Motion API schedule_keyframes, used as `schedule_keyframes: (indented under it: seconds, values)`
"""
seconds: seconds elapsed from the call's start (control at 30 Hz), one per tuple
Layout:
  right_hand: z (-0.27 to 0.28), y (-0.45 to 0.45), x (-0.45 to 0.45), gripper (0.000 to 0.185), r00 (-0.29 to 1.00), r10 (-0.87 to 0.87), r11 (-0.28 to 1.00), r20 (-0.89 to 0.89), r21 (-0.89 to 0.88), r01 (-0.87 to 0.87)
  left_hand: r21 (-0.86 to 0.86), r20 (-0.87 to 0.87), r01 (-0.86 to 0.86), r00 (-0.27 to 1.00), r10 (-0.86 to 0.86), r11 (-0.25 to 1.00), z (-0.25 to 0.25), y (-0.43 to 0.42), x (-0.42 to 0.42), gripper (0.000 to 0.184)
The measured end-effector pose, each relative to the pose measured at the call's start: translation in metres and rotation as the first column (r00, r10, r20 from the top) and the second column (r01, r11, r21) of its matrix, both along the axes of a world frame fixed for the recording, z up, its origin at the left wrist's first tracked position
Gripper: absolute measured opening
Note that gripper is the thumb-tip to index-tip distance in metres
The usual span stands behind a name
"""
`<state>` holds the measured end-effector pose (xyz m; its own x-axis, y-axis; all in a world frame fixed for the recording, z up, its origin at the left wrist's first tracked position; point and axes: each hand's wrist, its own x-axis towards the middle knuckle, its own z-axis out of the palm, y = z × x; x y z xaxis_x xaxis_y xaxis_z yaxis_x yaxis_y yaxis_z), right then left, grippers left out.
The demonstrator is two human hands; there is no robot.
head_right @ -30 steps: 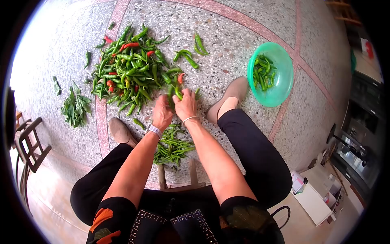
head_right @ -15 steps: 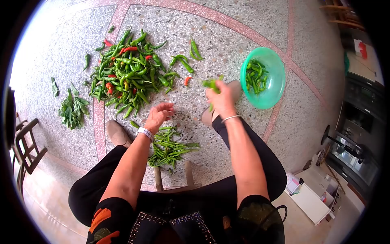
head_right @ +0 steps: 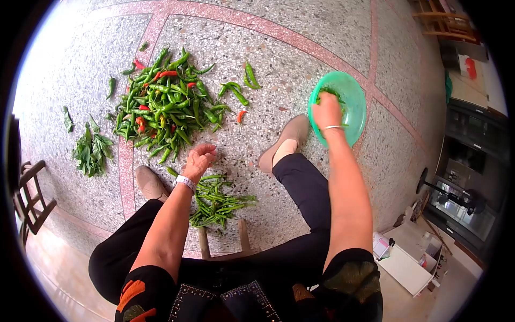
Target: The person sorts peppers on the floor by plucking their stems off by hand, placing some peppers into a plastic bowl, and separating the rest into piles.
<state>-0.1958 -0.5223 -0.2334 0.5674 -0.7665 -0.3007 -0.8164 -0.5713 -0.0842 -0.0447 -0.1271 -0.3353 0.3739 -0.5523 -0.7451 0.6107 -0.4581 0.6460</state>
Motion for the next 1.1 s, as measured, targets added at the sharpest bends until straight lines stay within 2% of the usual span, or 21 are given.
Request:
schedule_keyframes:
  seconds: [0.07, 0.13, 0.2, 0.3, 0.4, 0.43, 0.53, 0.57, 0.67, 0.7, 0.8, 0.83, 0.93, 1.0, 1.07, 1.1]
  values:
    - [-0.029, 0.027, 0.037, 0.066, 0.92, 0.243, 0.956, 0.307, 0.082, -0.28, 0.014, 0.017, 0.022, 1.0, -0.023, 1.0, 0.001, -0.002, -0.003, 0.039]
    - [-0.051, 0.064, 0.087, 0.069, 0.876, 0.256, 0.918, 0.41, 0.18, -0.353, 0.027, 0.015, 0.045, 0.999, -0.046, 0.999, 0.001, -0.001, -0.003, 0.038]
    - [-0.056, 0.096, 0.131, 0.073, 0.951, 0.117, 0.915, 0.286, 0.341, -0.215, 0.029, -0.007, 0.069, 0.998, -0.068, 0.997, 0.002, -0.001, -0.002, 0.039]
    - [-0.077, 0.129, 0.167, 0.072, 0.974, 0.057, 0.979, 0.217, 0.18, -0.097, 0.028, -0.039, 0.027, 0.999, -0.026, 0.999, 0.011, -0.001, 0.005, 0.037]
    - [-0.082, 0.142, 0.175, 0.06, 0.988, 0.128, 0.98, 0.083, 0.146, -0.139, 0.063, -0.063, -0.018, 0.998, 0.022, 0.998, 0.017, -0.005, 0.01, 0.034]
    - [-0.083, 0.148, 0.171, 0.046, 0.981, 0.156, 0.98, 0.118, 0.105, -0.169, 0.07, -0.07, -0.031, 0.997, 0.036, 0.997, 0.013, -0.006, 0.011, 0.033]
    - [-0.09, 0.161, 0.155, 0.037, 0.978, 0.146, 0.969, 0.152, 0.174, -0.172, 0.061, -0.051, -0.044, 0.998, 0.048, 0.997, 0.007, -0.01, 0.013, 0.032]
    - [-0.091, 0.163, 0.148, 0.033, 0.966, 0.188, 0.966, 0.178, 0.147, -0.215, 0.06, -0.042, -0.042, 0.998, 0.045, 0.997, 0.007, -0.011, 0.013, 0.031]
    - [-0.108, 0.159, 0.125, 0.033, 0.985, 0.152, 0.974, 0.086, 0.155, -0.164, 0.051, -0.019, -0.053, 0.998, 0.054, 0.997, 0.006, -0.009, 0.009, 0.032]
    - [-0.091, 0.16, 0.12, 0.029, 0.99, 0.099, 0.975, 0.104, 0.188, -0.117, 0.05, 0.001, -0.066, 0.998, 0.066, 0.997, 0.005, -0.008, 0.006, 0.033]
    - [-0.09, 0.147, 0.099, 0.027, 0.971, -0.081, 0.948, 0.225, 0.318, 0.005, 0.047, 0.05, -0.072, 0.996, 0.069, 0.996, -0.001, -0.004, 0.002, 0.034]
    - [-0.083, 0.145, 0.09, 0.025, 0.952, -0.075, 0.954, 0.298, 0.298, -0.018, 0.046, 0.058, -0.063, 0.997, 0.06, 0.997, -0.003, -0.002, 0.0, 0.034]
    - [-0.041, 0.133, 0.075, 0.026, 0.941, -0.187, 0.911, 0.281, 0.408, 0.06, 0.084, 0.027, -0.05, 0.998, 0.048, 0.995, -0.002, 0.0, 0.001, 0.032]
    - [-0.006, 0.122, 0.067, 0.025, 0.955, -0.147, 0.964, 0.259, 0.255, 0.079, 0.085, 0.008, -0.08, 0.997, 0.08, 0.993, -0.003, 0.003, 0.001, 0.031]
    - [-0.006, 0.089, 0.04, 0.019, 0.904, -0.207, 0.961, 0.374, 0.253, 0.115, 0.095, 0.034, -0.083, 0.996, 0.08, 0.992, -0.008, 0.006, 0.002, 0.031]
    - [0.0, 0.073, 0.03, 0.021, 0.887, -0.213, 0.971, 0.409, 0.191, 0.145, 0.102, 0.032, -0.09, 0.996, 0.087, 0.991, -0.007, 0.006, 0.003, 0.032]
